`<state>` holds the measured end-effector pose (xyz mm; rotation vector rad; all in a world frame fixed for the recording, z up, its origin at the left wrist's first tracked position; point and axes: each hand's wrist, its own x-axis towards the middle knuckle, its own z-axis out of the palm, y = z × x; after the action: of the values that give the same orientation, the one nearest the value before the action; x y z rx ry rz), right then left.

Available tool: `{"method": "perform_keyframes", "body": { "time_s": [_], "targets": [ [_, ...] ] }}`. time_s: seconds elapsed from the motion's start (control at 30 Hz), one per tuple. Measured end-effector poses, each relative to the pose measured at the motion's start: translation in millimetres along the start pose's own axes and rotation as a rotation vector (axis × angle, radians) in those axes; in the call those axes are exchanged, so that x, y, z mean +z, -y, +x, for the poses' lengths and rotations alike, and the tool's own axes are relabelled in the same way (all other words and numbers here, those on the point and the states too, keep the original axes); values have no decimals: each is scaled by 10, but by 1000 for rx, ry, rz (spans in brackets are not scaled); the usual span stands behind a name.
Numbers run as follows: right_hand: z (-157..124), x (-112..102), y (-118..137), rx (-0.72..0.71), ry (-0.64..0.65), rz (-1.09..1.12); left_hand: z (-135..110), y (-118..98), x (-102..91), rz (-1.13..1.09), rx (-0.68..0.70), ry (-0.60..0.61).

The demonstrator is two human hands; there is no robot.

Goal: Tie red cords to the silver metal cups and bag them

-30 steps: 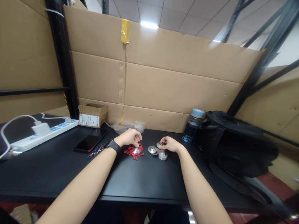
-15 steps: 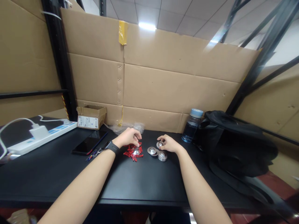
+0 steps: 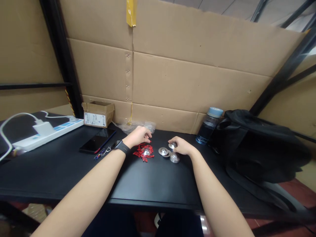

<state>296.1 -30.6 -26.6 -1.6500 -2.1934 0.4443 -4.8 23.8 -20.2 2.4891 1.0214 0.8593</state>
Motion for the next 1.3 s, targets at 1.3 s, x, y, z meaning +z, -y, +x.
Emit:
{"method": "perform_keyframes", "body": {
  "time_s": [1.3],
  "targets": [
    [99,128,366,-238,-438,517,8,-337,104,-213,18,-281]
  ]
}}
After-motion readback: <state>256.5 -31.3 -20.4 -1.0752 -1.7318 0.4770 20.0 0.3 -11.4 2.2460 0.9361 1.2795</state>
